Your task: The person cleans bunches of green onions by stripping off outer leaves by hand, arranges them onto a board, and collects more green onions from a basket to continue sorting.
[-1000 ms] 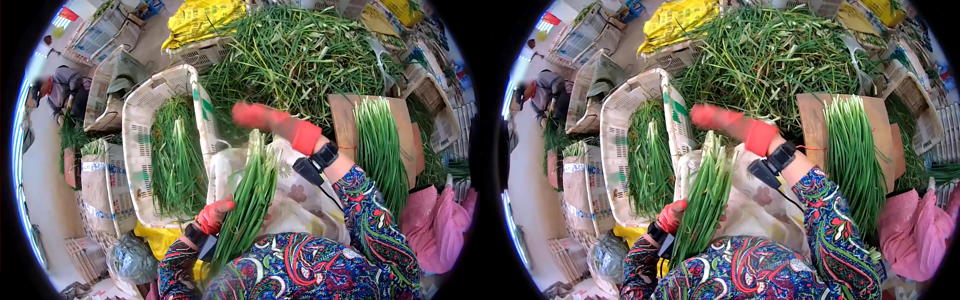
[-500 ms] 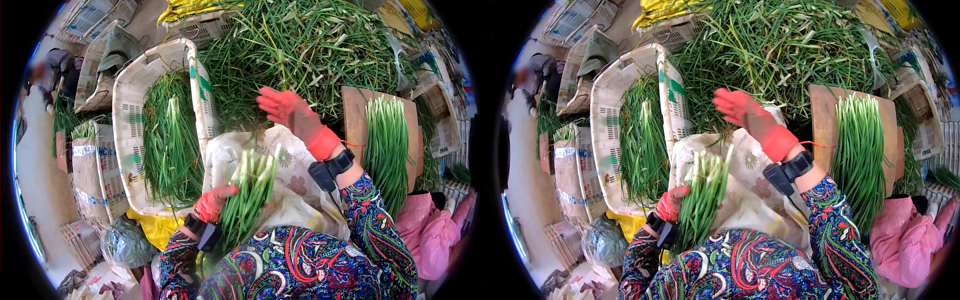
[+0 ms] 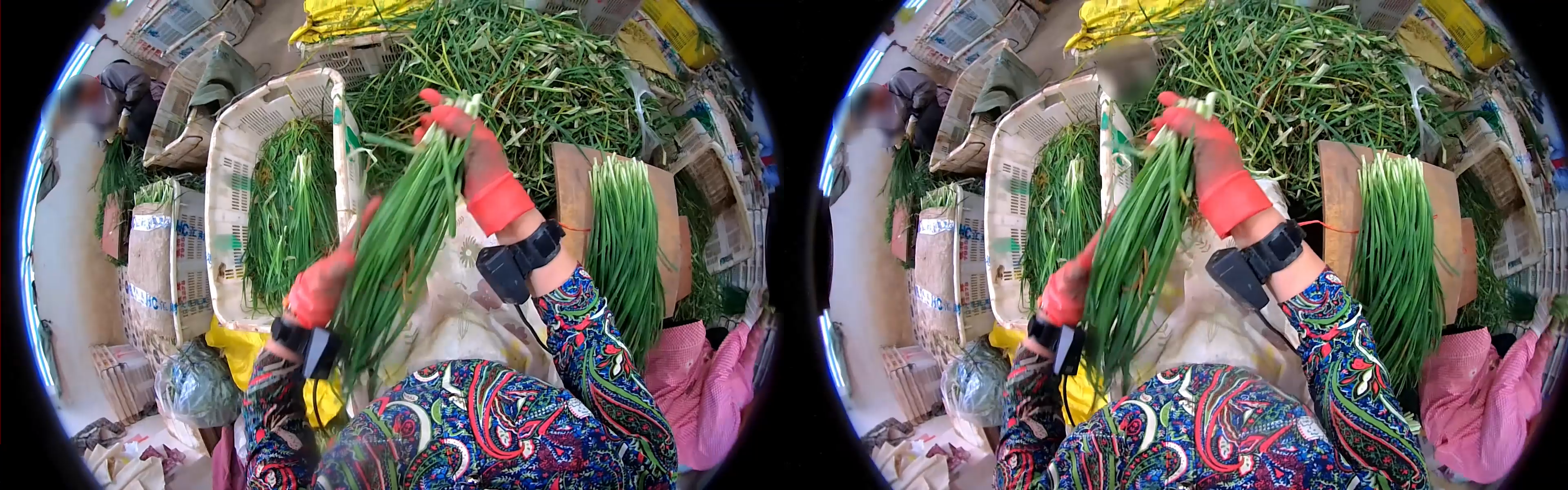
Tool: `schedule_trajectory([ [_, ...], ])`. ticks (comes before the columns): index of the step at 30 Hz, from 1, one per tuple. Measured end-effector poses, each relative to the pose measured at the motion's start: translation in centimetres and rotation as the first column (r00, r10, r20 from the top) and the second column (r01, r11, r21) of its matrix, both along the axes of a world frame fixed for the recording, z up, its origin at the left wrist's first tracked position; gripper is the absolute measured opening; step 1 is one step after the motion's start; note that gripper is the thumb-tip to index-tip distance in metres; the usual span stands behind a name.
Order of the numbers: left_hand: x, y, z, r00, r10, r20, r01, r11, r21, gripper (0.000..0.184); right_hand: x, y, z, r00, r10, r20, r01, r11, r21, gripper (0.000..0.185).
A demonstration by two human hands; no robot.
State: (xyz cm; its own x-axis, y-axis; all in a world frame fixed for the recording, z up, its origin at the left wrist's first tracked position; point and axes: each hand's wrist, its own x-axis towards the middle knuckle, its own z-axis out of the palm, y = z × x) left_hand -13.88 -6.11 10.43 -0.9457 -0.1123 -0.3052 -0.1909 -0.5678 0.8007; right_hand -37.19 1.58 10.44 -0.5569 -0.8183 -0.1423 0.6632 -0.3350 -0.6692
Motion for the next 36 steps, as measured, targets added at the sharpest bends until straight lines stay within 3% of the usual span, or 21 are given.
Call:
schedule_trajectory([
  [2,2.4,0.7,2.8,0.978,-0.109,0.180,0.134,0.982,-0.133,0.099,-0.8,0.4,0.9,0.997,-0.073,0.016,0.073,0.997,-0.003,0.046],
  [3,5.3,0.1,-1.2,0.957,-0.163,0.239,0.180,0.982,-0.051,0.101,-0.9,0.6,1.0,0.995,-0.104,0.010,0.104,0.995,-0.005,0.045],
  [4,5.9,0.5,-2.6,0.936,-0.271,0.225,0.268,0.962,0.043,0.098,-0.9,0.6,1.0,0.991,-0.134,0.004,0.134,0.991,-0.007,0.045],
  [5,6.5,1.4,-3.6,0.932,-0.262,0.252,0.274,0.962,-0.014,0.087,-0.6,0.6,0.6,0.995,-0.103,-0.006,0.102,0.994,-0.029,0.046],
  [6,6.4,2.5,-4.4,0.908,-0.337,0.250,0.393,0.893,-0.219,0.069,0.3,0.6,0.9,0.996,-0.092,-0.001,0.092,0.995,-0.041,0.047],
  [8,4.6,5.7,0.0,0.859,-0.150,0.490,0.316,0.908,-0.275,0.048,1.4,0.4,1.4,0.994,0.011,0.105,-0.002,0.996,-0.084,0.045],
  [9,4.4,6.1,-0.5,0.884,-0.116,0.452,0.237,0.946,-0.220,0.035,1.2,0.3,1.2,0.989,0.094,0.118,-0.084,0.993,-0.087,0.052],
  [12,6.1,4.5,-1.4,0.880,-0.106,0.464,0.240,0.940,-0.242,0.031,0.4,1.1,0.8,0.954,0.188,0.235,-0.124,0.957,-0.262,0.058],
  [13,6.0,4.7,-0.1,0.899,0.056,0.434,0.073,0.959,-0.275,0.032,-0.3,2.0,-0.3,0.934,0.221,0.279,-0.151,0.956,-0.250,0.065],
  [14,6.8,4.6,-0.7,0.898,0.189,0.397,-0.128,0.976,-0.177,0.032,-0.1,3.1,0.3,0.931,0.169,0.324,-0.144,0.984,-0.101,0.061],
  [16,8.2,3.3,-2.4,0.875,0.246,0.416,-0.100,0.934,-0.342,0.028,0.1,3.9,-2.0,0.918,0.252,0.308,-0.252,0.967,-0.039,0.051],
  [17,8.7,2.8,-3.1,0.864,0.311,0.397,-0.126,0.895,-0.428,0.024,0.3,4.3,-3.4,0.869,0.405,0.285,-0.394,0.914,-0.101,0.044],
  [18,9.1,2.4,-3.3,0.839,0.345,0.420,-0.091,0.852,-0.516,0.021,0.3,4.2,-4.8,0.826,0.526,0.202,-0.535,0.845,-0.014,0.040],
  [21,9.4,2.2,-3.4,0.807,0.378,0.453,-0.036,0.798,-0.602,0.026,2.2,5.3,-4.2,0.819,0.526,0.230,-0.571,0.788,0.231,0.054],
  [22,9.6,2.2,-3.6,0.797,0.382,0.467,-0.027,0.796,-0.605,0.026,2.4,5.1,-4.4,0.801,0.577,0.158,-0.597,0.751,0.281,0.059],
  [23,9.6,2.2,-3.7,0.788,0.386,0.480,-0.018,0.794,-0.608,0.027,2.8,5.1,-4.5,0.810,0.579,0.093,-0.566,0.730,0.384,0.050],
  [25,9.7,2.7,-3.5,0.766,0.364,0.530,0.012,0.816,-0.577,0.026,3.6,5.2,-4.6,0.802,0.596,-0.036,-0.473,0.671,0.571,0.034],
  [28,10.3,2.8,-3.5,0.757,0.319,0.570,0.014,0.864,-0.503,0.024,2.8,4.7,-5.8,0.626,0.751,-0.209,-0.433,0.558,0.708,0.032],
  [30,11.8,2.1,-4.7,0.782,0.252,0.571,-0.003,0.917,-0.400,0.023,2.2,4.7,-5.7,0.684,0.700,-0.207,-0.430,0.615,0.661,0.031],
  [34,12.1,2.6,-4.2,0.806,0.195,0.559,-0.065,0.967,-0.245,0.023,-0.4,3.9,-2.8,0.592,0.756,-0.280,-0.397,0.576,0.714,0.025],
  [36,12.3,2.4,-4.7,0.803,0.167,0.572,-0.054,0.976,-0.209,0.023,-1.6,3.4,-2.6,0.623,0.720,-0.307,-0.383,0.623,0.682,0.025],
])
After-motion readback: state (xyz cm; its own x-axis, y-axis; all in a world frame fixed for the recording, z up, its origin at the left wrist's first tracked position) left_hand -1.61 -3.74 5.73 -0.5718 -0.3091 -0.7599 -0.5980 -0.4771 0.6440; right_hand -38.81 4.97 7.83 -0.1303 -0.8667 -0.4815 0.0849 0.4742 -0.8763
